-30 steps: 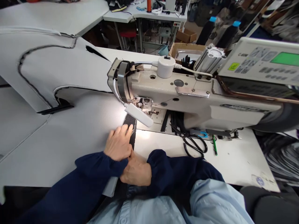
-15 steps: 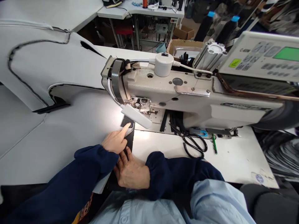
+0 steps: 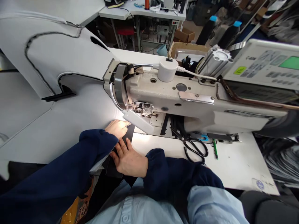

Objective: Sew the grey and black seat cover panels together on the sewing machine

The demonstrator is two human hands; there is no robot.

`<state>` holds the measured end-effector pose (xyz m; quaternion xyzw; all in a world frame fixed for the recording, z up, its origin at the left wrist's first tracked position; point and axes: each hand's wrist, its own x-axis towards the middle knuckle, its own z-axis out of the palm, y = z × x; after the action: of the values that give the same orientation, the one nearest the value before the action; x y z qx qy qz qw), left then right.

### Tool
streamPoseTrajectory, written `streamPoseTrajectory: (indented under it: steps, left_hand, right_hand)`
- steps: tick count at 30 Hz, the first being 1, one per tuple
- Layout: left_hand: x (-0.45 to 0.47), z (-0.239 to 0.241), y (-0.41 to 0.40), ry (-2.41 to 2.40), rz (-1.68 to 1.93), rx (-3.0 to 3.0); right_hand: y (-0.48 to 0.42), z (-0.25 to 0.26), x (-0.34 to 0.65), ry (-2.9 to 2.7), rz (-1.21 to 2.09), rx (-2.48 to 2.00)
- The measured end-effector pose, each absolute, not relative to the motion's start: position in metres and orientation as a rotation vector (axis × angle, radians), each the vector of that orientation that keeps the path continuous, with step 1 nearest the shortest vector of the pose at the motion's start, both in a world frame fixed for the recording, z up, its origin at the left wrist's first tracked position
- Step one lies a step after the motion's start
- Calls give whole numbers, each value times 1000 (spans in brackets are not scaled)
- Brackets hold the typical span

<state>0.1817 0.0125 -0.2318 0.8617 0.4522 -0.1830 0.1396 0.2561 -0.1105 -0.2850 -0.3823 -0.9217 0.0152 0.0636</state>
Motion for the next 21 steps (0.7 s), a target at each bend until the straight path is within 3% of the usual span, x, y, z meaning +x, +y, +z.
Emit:
streamPoseTrajectory:
  steps: [9,21]
  left_hand:
    - [183,-232,-6,1312,-526,2486]
    - [184,-237,-4,1300,-440,2474]
  right_hand:
    - [-103,-274,256,-2881,168,-1108]
    - [-104,-282,252,-2859,52,-1182]
